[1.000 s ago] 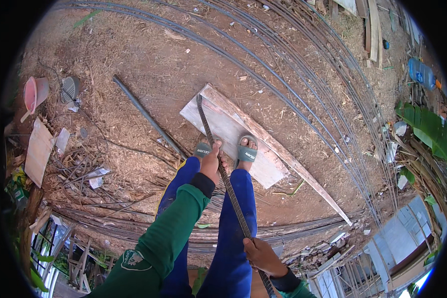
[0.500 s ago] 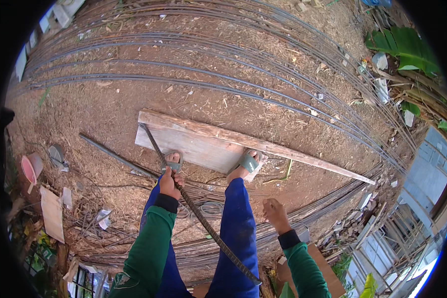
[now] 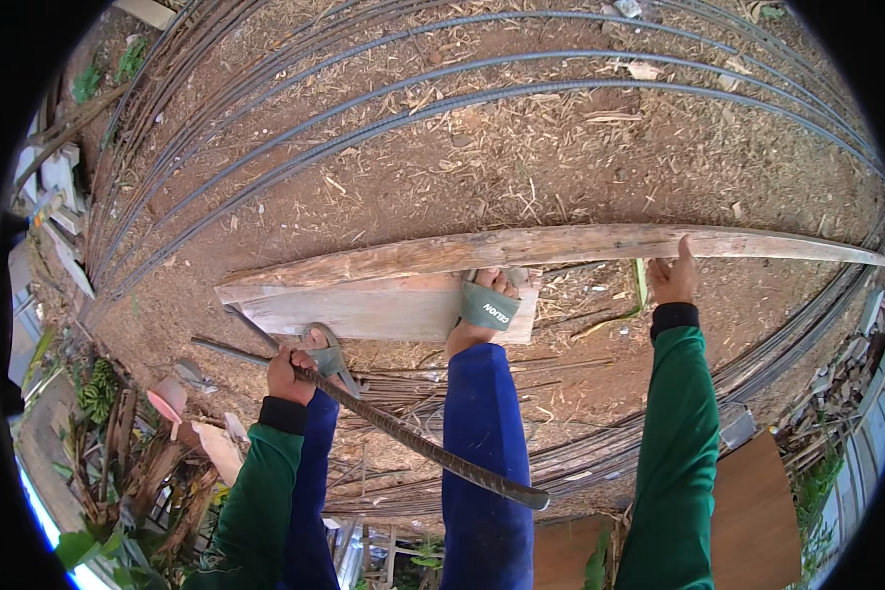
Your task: The person uses a long metal bar as a lever to split a piece of wood placed on the ground. They repeatedly position the bar under the wood, apply downward pressure, and reposition the wood to continue splitting it into smaller pieces.
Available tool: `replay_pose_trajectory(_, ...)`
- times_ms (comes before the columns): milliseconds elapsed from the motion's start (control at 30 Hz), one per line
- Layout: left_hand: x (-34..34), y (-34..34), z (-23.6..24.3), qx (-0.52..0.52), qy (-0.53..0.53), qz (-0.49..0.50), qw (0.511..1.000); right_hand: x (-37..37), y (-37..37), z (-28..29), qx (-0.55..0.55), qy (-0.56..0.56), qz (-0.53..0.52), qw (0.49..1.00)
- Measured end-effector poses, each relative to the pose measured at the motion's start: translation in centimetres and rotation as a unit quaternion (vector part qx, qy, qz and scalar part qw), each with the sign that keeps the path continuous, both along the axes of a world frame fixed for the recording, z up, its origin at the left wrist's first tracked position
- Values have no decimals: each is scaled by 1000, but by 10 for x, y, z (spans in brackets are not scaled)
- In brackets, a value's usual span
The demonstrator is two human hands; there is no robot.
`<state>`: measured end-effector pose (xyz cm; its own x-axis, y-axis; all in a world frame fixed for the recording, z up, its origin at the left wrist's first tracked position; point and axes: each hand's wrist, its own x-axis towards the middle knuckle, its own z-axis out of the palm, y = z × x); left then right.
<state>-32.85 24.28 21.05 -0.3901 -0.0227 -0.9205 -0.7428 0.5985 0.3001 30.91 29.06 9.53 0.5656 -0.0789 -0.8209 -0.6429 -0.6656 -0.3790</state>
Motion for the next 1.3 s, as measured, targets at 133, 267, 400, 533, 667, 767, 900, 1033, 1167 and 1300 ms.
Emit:
replay_pose_trajectory(133,13,-2,10,-31,37,1,999,-21,1,-38,176,85,-97,976)
replay_pose_trajectory(267,31,-2,32,-50,32,25,998,-35,3,-44,226,66,-123,964)
replay_pose_trajectory(400,47,2,54,-7,70,19,997,-24,2,-33,202,50,-119,971)
replay_pose_trajectory(533,49,8,69,14,40,32,999,-10,0,-28,200,56,-114,971)
replay_pose_trajectory(667,38,13,84,22,6,30,999,-4,0,-8,166,9,-77,983)
replay_pose_trajectory(767,26,13,94,34,-13,56,998,-7,3,36,149,-40,-43,987)
replay_pose_trajectory(900,8,14,112,25,-31,58,998,-35,17,130,194,-33,-68,978)
replay_pose_trajectory(1033,-15,17,133,23,-26,85,996,-88,37,233,233,-81,-34,969)
replay_pose_trajectory(1167,-45,20,159,37,-31,103,993,-144,55,326,267,-132,-37,954)
replay_pose_trajectory(1300,-85,19,187,64,-28,123,990,-202,63,408,298,-173,-21,939)
